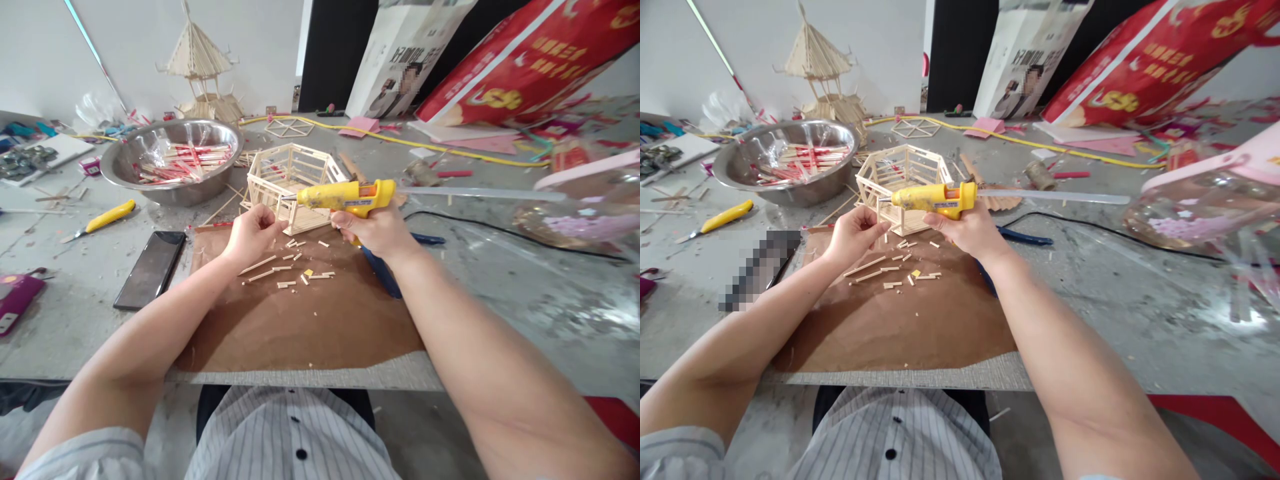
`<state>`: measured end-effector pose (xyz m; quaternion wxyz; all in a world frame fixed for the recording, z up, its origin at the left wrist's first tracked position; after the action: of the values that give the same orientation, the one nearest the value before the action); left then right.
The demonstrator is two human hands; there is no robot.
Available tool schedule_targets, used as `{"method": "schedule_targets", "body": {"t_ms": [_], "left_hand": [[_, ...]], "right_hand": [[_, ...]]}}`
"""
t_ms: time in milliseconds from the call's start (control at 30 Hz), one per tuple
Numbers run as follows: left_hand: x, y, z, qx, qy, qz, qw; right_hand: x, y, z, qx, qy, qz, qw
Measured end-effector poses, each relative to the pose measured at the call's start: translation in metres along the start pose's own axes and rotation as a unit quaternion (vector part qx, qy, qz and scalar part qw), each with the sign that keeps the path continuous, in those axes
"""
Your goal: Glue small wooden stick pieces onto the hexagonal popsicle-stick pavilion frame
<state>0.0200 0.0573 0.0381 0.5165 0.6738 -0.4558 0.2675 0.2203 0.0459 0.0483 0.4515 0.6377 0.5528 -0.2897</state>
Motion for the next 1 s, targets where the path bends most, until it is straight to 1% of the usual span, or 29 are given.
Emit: {"method": "schedule_targets", "body": {"t_ms": [167,367,633,767,1000], "left_hand": [[-0.0016,0.0001,0.0002,0.002,0.002,-0.001,1.0],[-0.0031,-0.0035,0.0024,-0.025,0.024,0.032,0.999],[-0.0033,-0.0073,0.0016,-0.05,0.018,0.057,0.997],[-0.003,-0.0073,0.0012,-0.051,0.014,0.053,0.997],[-0.0048,-0.0065,0.0008,-0.049,0.019,0.027,0.998]], "right_hand": [[-0.0014,0.0003,0.0,-0.002,0.0,0.009,1.0],[-0.0002,0.0004,0.0001,-0.001,0.004,0.01,1.0],[0.0019,-0.0002,-0.0003,-0.006,0.014,0.017,1.0],[-0.0009,-0.0012,-0.0003,-0.01,0.031,0.022,0.999],[0.0002,-0.0006,-0.0008,-0.002,0.017,0.023,1.0]]}}
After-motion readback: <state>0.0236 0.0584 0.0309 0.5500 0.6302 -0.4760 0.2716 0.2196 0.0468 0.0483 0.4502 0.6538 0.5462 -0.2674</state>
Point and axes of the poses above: each hand's wrist, its own z-axis away from the middle knuckle, its own y-axis out of the back of the hand, x = y × z, the point moved 6 cm from there along -z, towards the middle knuckle, and after that the axes turned 3 degrees about y, right-handed, at the moved point
